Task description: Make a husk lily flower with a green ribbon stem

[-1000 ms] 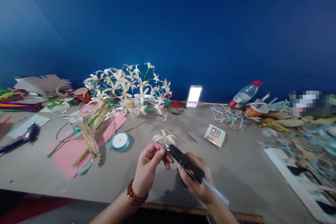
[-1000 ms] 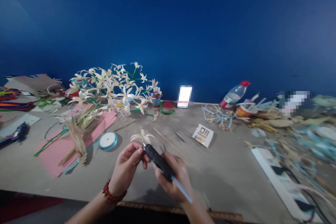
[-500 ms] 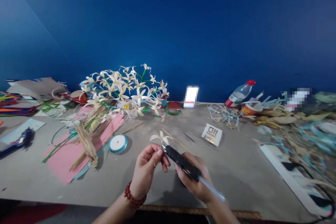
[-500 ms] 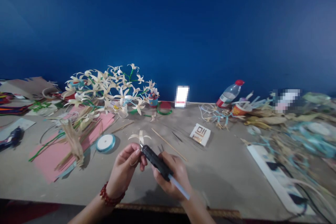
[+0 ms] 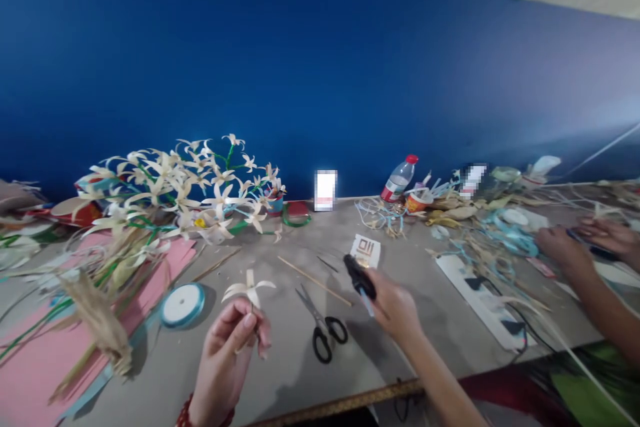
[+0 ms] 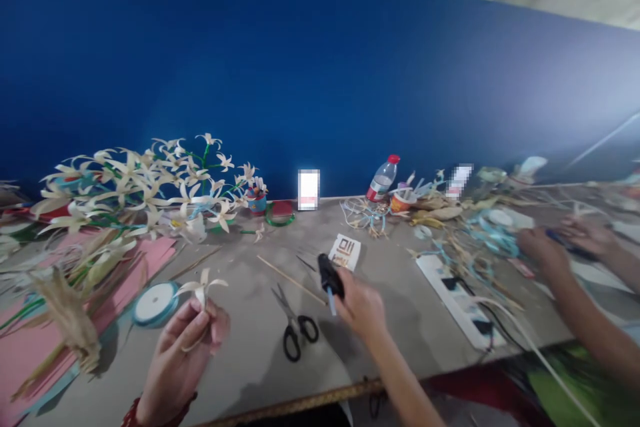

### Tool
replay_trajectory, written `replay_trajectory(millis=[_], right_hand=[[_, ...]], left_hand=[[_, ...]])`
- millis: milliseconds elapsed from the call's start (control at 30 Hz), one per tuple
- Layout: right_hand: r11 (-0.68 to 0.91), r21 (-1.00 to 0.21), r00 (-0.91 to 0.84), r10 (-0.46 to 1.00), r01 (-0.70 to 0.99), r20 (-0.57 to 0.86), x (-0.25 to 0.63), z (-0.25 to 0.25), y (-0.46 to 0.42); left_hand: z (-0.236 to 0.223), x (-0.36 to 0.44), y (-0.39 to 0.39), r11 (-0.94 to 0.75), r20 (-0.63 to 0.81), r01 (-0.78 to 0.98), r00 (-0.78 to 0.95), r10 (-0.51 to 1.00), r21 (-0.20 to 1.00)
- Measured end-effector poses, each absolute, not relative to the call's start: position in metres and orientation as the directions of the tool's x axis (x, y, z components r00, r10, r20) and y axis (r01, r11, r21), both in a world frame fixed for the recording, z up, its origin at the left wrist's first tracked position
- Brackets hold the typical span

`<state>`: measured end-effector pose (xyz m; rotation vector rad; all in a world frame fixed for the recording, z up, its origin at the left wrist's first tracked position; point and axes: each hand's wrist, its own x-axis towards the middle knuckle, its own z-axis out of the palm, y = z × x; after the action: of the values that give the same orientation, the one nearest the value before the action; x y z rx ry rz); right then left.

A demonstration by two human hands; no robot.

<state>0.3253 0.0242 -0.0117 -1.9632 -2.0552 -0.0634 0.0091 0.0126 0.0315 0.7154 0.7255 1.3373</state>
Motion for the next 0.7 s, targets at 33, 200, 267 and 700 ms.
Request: replay_trajectory(millis=[33, 200, 267, 700], right_hand=[[-0.023, -0.112, 0.046, 0.977, 0.993, 0.207, 0.339, -0.016, 0.027], [-0.081, 0.007, 0.080, 0.994, 0.997, 0.079, 0.383, -0.024, 0.038], [-0.010, 0.009, 0.009, 0.997, 1.000, 0.070, 0.390, -0.020, 0.040], [0.308, -0.232, -0.259, 0.940, 0.923, 0.220, 0.255, 0.019, 0.197]], left_hand=[[0.030, 0.008, 0.013, 0.110, -0.073, -0.582, 0.086, 0.994, 0.806], [0.021, 0.002, 0.020, 0.152, -0.157, -0.576, 0.041, 0.987, 0.803], [0.018, 0.000, 0.023, 0.140, -0.162, -0.589, 0.016, 0.987, 0.796], [0.019, 0.008, 0.025, 0.132, -0.182, -0.601, -0.023, 0.983, 0.788]])
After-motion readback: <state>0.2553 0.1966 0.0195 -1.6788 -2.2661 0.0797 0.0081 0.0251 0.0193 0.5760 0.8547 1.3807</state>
